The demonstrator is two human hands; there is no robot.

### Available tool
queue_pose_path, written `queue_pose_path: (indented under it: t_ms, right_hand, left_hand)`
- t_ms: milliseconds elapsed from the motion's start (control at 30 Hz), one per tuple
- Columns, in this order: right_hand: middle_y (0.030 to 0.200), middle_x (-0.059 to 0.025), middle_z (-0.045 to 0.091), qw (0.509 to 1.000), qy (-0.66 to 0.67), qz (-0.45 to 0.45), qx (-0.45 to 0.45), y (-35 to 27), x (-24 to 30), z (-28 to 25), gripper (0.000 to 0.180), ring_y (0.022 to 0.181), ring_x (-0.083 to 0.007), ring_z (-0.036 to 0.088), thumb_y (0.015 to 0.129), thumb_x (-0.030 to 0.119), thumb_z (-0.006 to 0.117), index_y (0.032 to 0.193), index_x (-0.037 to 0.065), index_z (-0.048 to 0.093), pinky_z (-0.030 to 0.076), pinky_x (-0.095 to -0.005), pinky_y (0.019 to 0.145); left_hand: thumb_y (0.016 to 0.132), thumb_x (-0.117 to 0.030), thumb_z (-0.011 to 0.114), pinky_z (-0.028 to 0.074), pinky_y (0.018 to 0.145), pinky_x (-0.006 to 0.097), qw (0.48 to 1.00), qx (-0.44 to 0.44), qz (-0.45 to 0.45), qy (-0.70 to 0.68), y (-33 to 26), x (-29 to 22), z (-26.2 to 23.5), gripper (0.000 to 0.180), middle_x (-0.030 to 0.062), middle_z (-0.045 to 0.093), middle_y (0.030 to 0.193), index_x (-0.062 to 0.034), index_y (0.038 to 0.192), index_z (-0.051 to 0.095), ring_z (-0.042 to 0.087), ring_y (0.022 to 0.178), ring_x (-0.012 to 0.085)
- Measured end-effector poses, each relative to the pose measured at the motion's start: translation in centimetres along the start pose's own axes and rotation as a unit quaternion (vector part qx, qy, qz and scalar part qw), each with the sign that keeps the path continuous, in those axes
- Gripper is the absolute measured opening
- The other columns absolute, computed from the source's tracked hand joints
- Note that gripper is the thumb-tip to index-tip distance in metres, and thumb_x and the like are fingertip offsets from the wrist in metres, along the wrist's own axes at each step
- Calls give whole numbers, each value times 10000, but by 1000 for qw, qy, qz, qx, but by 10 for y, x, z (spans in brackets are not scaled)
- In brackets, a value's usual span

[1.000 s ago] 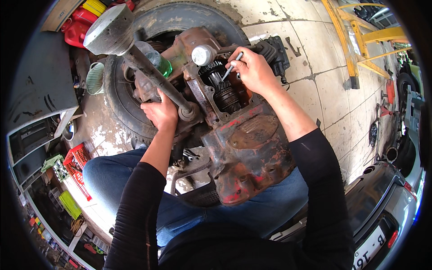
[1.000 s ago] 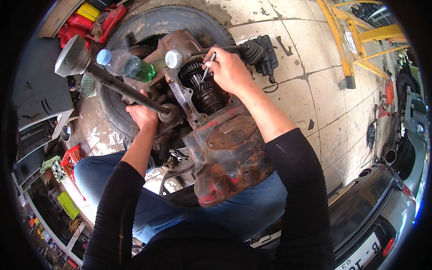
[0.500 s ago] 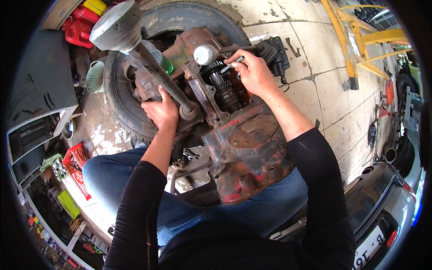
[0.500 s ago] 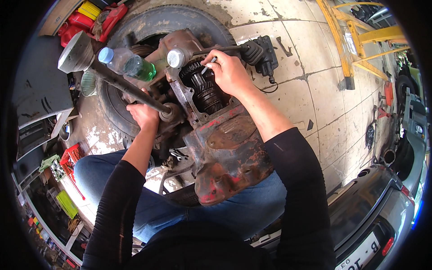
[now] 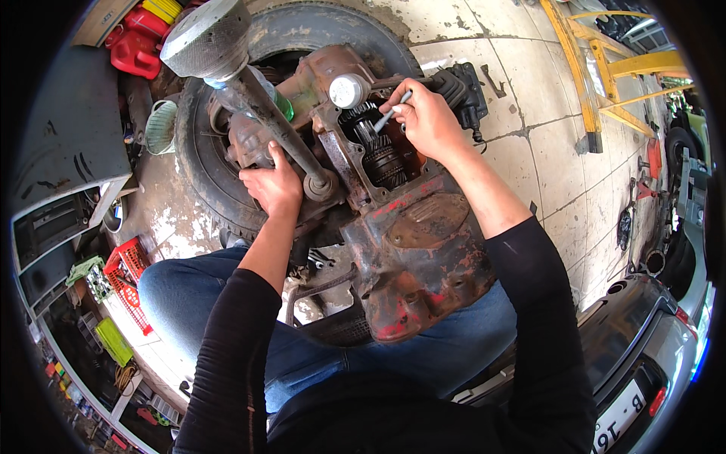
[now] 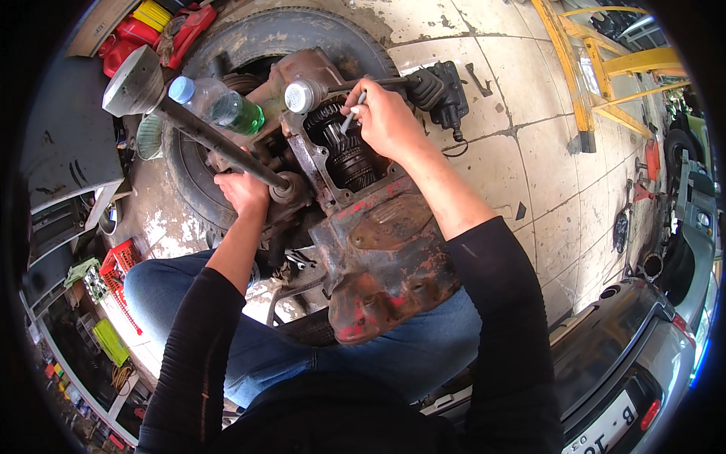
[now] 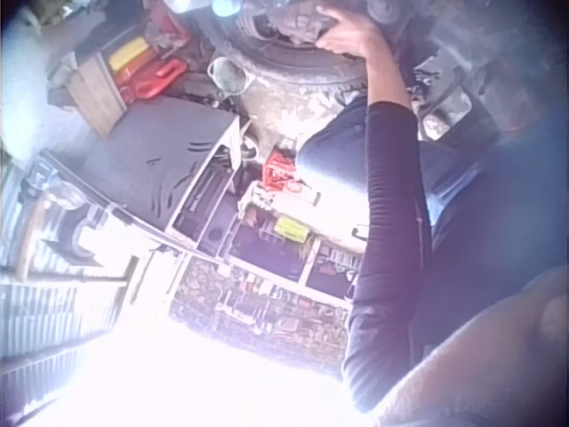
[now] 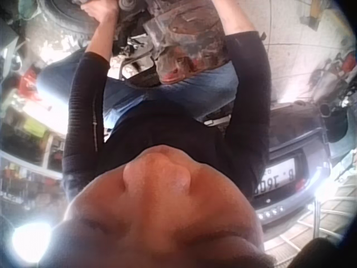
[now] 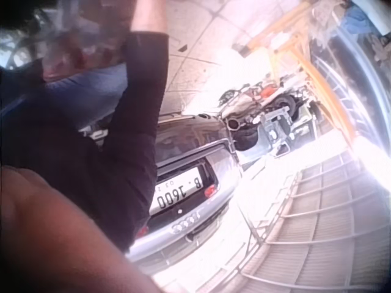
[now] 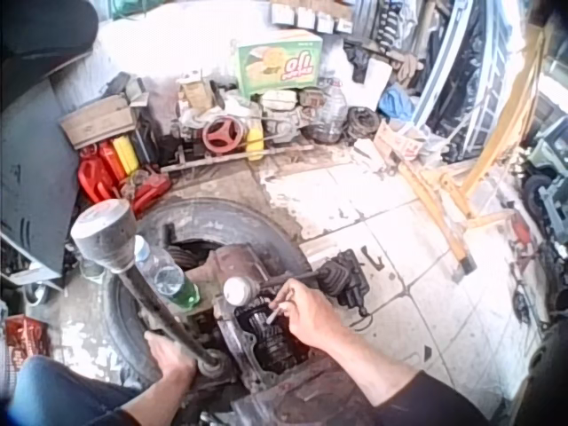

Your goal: The person sits on the floor and works on an open transmission housing, using a small metal tool to probe and adjust internal gears. They also pour liquid from a plastic bottle into the housing and continue manipulating the gears with the tool.

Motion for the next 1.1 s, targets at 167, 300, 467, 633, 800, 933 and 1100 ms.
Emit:
queue_pose_path:
  t_ms: [167,300,467,633,800,933,1100]
  right_hand:
    - [1061,-158,784,999,1,-32,-37,-5,-3,6,55,1010,-318,753,1022,-14,570,1074,4,578,580,-404,861]
    - [1084,-128,797,999,-39,11,22,1,5,1,65,968,-235,762,1040,-35,535,1087,-4,568,581,-354,870]
    - [1031,-166,778,1000,-10,-27,-5,-2,1,5,50,1045,-370,740,1007,0,598,1056,13,595,572,-438,863]
    - [1029,-164,780,1000,24,-11,-14,0,-2,7,52,1047,-365,743,1004,-3,606,1055,7,597,574,-426,866]
    - [1044,-170,783,1000,22,-14,-16,-2,-1,10,63,1052,-373,743,1003,-24,595,1059,5,594,577,-421,862]
    - [1056,-106,800,998,-6,-52,-18,-2,5,16,55,1002,-248,766,1027,-19,565,1078,1,569,590,-356,886]
    - [1078,-162,785,999,-25,-26,16,4,9,10,63,1048,-334,755,1005,-36,574,1059,-3,572,584,-398,860]
  left_hand:
    - [926,-680,617,404,1119,542,1000,-1,4,0,-1,0,3,937,384,517,1336,153,1295,398,504,1300,516]
    - [931,-677,615,402,1118,540,1000,-4,7,0,0,1,1,928,378,520,1329,152,1288,400,506,1296,513]
    - [938,-663,623,407,1110,539,1000,8,-1,6,-2,-1,1,905,384,524,1318,151,1271,408,511,1283,514]
    - [937,-664,625,406,1108,538,1000,-4,14,-9,1,2,3,907,386,520,1318,151,1271,410,509,1285,515]
    - [931,-670,627,409,1105,539,1000,-5,10,-6,3,6,5,918,389,520,1319,156,1271,412,511,1287,513]
    - [929,-671,629,409,1105,540,1000,7,6,-11,2,4,5,925,388,520,1319,161,1272,410,512,1285,515]
    - [932,-670,624,415,1097,545,1000,-15,14,0,4,6,4,924,386,530,1301,166,1263,413,523,1272,519]
Point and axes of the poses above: each hand's wrist, its own y-axis towards the middle knuckle, its own z-axis out of the palm, x = y × z, the point moved 5 cm from there along y, towards the middle knuckle
